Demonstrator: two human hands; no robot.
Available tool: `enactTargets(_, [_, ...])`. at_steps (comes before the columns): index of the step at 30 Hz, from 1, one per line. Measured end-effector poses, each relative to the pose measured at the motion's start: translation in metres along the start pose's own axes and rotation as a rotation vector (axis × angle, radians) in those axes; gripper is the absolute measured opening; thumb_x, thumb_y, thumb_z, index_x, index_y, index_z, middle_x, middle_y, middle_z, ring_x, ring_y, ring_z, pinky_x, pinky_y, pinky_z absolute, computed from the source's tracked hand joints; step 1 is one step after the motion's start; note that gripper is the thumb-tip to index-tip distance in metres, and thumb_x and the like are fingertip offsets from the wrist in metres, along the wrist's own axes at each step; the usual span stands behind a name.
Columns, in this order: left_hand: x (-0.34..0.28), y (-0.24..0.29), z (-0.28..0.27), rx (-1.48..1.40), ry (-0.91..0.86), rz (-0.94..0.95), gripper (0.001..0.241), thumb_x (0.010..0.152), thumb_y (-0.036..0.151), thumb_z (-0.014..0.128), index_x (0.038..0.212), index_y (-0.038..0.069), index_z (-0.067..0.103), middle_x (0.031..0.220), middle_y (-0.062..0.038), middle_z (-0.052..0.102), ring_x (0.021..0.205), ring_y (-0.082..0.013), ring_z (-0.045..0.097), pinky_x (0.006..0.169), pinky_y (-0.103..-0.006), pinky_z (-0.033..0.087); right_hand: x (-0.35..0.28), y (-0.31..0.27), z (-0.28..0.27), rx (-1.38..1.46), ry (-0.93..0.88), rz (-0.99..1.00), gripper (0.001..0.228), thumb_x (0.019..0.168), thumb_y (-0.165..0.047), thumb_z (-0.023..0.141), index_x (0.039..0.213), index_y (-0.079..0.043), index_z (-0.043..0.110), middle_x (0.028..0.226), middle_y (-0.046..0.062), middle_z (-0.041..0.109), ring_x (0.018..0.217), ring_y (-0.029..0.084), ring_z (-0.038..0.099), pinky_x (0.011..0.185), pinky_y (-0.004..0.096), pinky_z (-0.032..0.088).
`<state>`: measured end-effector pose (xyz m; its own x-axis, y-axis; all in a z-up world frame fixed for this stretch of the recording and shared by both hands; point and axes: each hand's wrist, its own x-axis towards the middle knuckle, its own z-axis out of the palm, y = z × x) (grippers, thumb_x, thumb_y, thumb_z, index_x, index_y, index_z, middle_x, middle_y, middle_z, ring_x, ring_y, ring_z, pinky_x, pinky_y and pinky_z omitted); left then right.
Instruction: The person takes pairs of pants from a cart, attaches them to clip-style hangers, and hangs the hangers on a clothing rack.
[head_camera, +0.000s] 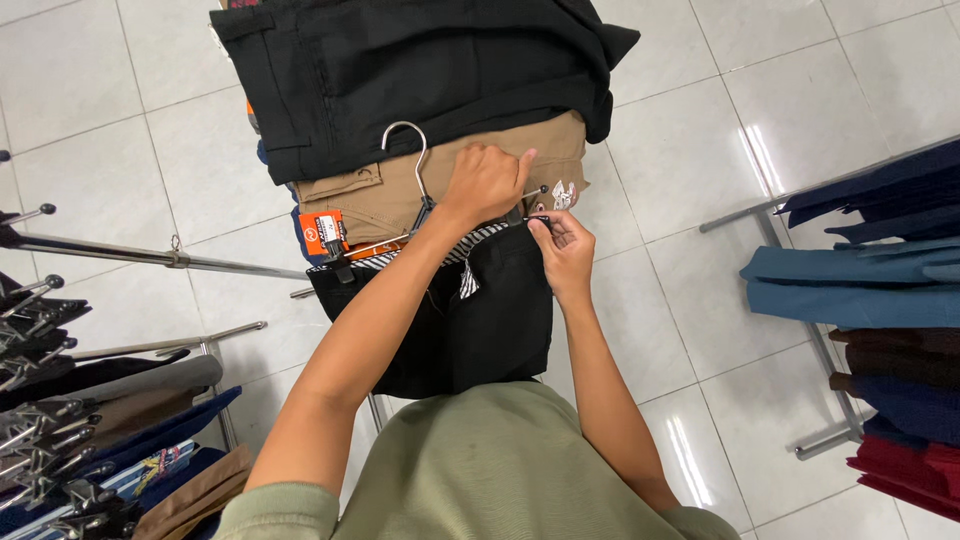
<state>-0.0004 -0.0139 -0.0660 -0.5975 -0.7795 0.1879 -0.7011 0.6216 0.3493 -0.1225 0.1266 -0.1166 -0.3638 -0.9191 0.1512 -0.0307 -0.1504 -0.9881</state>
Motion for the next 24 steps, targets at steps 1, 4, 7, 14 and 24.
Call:
enactTargets(1, [0.0,0.001,0.0,-0.007,0.001,0.003,0.071,0.104,0.045,0.033,0.06,0.005,0.072,0.06,-0.024,0.067,0.067,-0.0475,0.072,0.073,-0.0529,0.053,-0.001,0.003,0.0,0.006,0.011,0.006,0.01,0.099,-0.008,0.071,0.107,-0.001,0.073,0.083,0.006,0.073,0.081,0.004,0.06,0.078,0.023,0.053])
enactTargets(4, [0.0,-0.004,0.011,0.037,0.047,0.037,0.067,0.102,0.043,0.038,0.057,0.005,0.071,0.055,-0.023,0.064,0.061,-0.0468,0.069,0.069,-0.0513,0.053,0.0,-0.011,0.008,-0.003,0.059,0.002,0.008,0.098,-0.007,0.073,0.105,-0.002,0.074,0.082,0.007,0.075,0.08,0.003,0.061,0.077,0.022,0.054])
enactTargets(7, [-0.003,-0.001,0.007,0.024,0.058,0.074,0.064,0.101,0.038,0.039,0.056,0.005,0.07,0.054,-0.022,0.065,0.058,-0.0449,0.069,0.07,-0.0485,0.053,0.001,-0.006,0.013,-0.022,0.09,-0.028,0.009,0.098,-0.008,0.073,0.105,-0.002,0.073,0.083,0.005,0.074,0.081,0.003,0.059,0.077,0.023,0.053])
enactTargets(14, [-0.007,-0.003,0.02,0.107,0.179,0.168,0.056,0.098,0.033,0.046,0.053,0.01,0.07,0.048,-0.018,0.061,0.048,-0.0388,0.066,0.066,-0.0465,0.05,0.004,-0.004,0.018,-0.013,0.133,-0.035,0.007,0.099,-0.005,0.071,0.104,-0.001,0.072,0.084,0.006,0.074,0.081,0.004,0.059,0.075,0.023,0.052])
enactTargets(24, [-0.016,0.009,0.009,0.16,0.284,0.162,0.065,0.098,0.05,0.05,0.055,0.006,0.07,0.05,-0.017,0.061,0.056,-0.0349,0.065,0.073,-0.048,0.044,0.011,0.0,0.007,0.034,0.09,0.049,0.006,0.097,-0.003,0.07,0.103,-0.004,0.073,0.085,0.004,0.072,0.08,0.003,0.061,0.073,0.019,0.055])
